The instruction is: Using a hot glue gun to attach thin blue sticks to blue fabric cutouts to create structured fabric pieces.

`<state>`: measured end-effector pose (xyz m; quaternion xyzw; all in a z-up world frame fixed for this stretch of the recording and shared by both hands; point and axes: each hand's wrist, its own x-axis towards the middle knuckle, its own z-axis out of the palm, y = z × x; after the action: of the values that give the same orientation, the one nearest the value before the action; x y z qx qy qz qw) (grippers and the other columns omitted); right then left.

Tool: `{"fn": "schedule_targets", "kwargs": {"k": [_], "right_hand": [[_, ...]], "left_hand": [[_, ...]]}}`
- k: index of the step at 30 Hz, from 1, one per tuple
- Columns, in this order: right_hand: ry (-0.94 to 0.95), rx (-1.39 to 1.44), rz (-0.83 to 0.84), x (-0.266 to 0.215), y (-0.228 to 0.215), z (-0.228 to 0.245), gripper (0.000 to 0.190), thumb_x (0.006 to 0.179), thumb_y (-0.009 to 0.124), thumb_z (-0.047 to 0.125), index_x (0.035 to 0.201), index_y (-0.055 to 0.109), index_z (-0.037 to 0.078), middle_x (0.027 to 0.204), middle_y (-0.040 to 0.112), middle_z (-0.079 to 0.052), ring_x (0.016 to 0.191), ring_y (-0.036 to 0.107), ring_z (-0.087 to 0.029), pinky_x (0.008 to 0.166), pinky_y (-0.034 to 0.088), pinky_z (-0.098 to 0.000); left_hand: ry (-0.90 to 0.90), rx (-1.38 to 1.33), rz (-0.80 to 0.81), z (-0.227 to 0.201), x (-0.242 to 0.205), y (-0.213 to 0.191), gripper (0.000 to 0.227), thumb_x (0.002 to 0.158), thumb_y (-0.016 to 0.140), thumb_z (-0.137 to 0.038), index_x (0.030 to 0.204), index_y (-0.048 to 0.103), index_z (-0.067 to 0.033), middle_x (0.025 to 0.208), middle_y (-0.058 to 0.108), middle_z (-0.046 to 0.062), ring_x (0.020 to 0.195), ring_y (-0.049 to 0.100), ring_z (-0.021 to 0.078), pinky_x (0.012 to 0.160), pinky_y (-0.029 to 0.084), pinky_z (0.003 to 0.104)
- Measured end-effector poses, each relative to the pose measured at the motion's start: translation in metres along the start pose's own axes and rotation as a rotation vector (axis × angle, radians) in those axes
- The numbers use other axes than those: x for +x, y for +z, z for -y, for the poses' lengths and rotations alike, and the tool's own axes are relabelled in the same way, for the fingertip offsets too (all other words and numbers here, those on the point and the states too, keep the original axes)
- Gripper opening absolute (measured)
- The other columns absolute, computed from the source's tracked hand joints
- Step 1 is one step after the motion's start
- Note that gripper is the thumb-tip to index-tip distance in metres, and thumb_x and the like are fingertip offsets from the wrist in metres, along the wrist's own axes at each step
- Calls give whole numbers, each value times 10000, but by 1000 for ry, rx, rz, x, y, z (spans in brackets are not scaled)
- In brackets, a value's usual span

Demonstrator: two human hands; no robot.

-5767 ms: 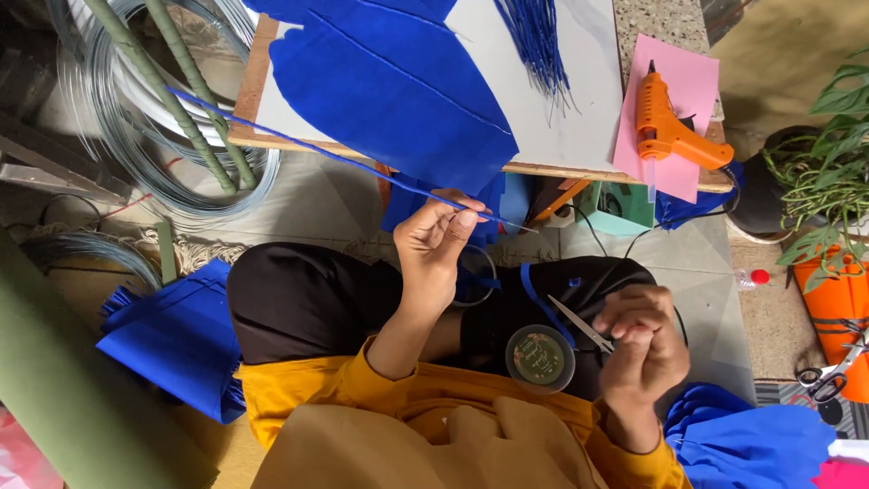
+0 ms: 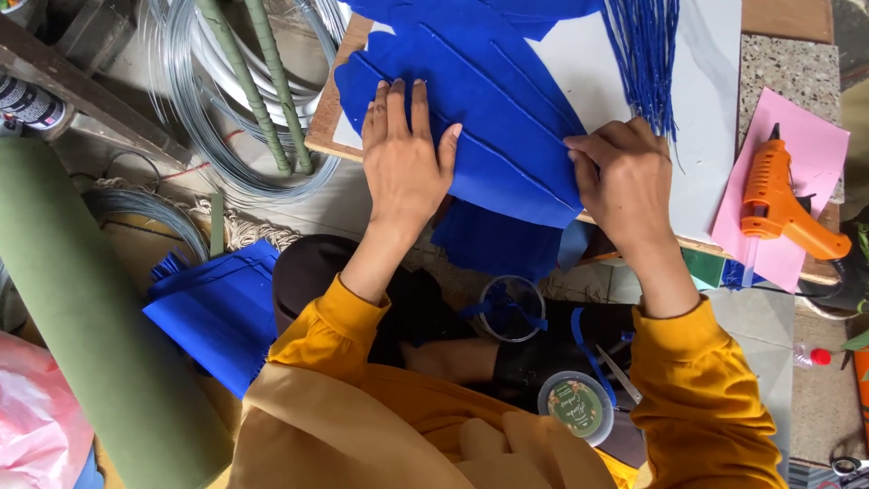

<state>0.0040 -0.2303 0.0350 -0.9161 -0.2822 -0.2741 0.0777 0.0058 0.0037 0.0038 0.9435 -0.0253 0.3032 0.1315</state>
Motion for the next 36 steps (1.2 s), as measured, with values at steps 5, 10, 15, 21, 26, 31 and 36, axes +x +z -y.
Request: {"fn": "schedule_targets", "kwargs": {"k": [5, 10, 15, 21, 26, 31, 36], "right_hand": [[24, -32, 33, -4, -6, 2, 111, 860, 645, 112, 956, 695, 131, 843, 597, -25, 842, 511, -269, 647, 424, -418], [-25, 84, -24, -5, -14, 5, 179, 935, 596, 81, 1099, 663, 53, 935, 571, -119, 863, 496, -306, 694, 402, -402], [-66, 295, -10, 2, -31, 35, 205, 880, 643, 76, 1049, 645, -40, 928, 595, -167, 818, 525, -302, 724, 458, -385], [-77, 328, 46, 3, -15, 21, 203, 825, 590, -127, 990, 660, -32, 849, 583, -134, 786, 542, -278, 693, 483, -350], [-95, 292, 42, -1, -24, 19, 215, 856, 529, -148, 1017, 637, -57, 825, 557, -144, 771, 530, -292, 663, 466, -367], [-17, 306, 87, -17, -35, 22, 292, 837, 511, -182, 1078, 617, -55, 907, 514, -204, 811, 531, -321, 715, 469, -380], [22, 369, 99, -26, -36, 15, 307, 849, 494, -189, 1082, 628, -41, 910, 532, -184, 839, 532, -299, 770, 466, -370]], "left_hand": [[12, -47, 25, 3, 1, 2, 514, 924, 322, -437, 1200, 475, -31, 1257, 449, 178, 1197, 376, 392, 969, 333, 488], [82, -23, 81, 7, 0, -2, 552, 934, 298, -468, 1256, 487, -61, 1320, 415, 152, 1213, 335, 416, 965, 324, 514], [84, -1, 94, 7, 1, 1, 546, 936, 314, -478, 1277, 477, -83, 1338, 356, 189, 1220, 339, 403, 972, 328, 504], [12, 75, 215, -5, 16, 8, 573, 911, 353, -504, 1305, 416, -93, 1358, 315, 192, 1229, 321, 405, 982, 307, 493], [46, -267, 154, -3, 12, -10, 430, 902, 517, -281, 1172, 457, 48, 1243, 345, 279, 1158, 372, 468, 960, 393, 514], [144, -56, -10, 8, -4, -15, 456, 934, 365, -364, 1109, 562, 9, 1157, 527, 172, 1145, 430, 333, 951, 340, 458], [151, -85, -45, 10, -8, -16, 455, 946, 305, -367, 1164, 498, -17, 1167, 526, 181, 1158, 449, 335, 968, 356, 454]]}}
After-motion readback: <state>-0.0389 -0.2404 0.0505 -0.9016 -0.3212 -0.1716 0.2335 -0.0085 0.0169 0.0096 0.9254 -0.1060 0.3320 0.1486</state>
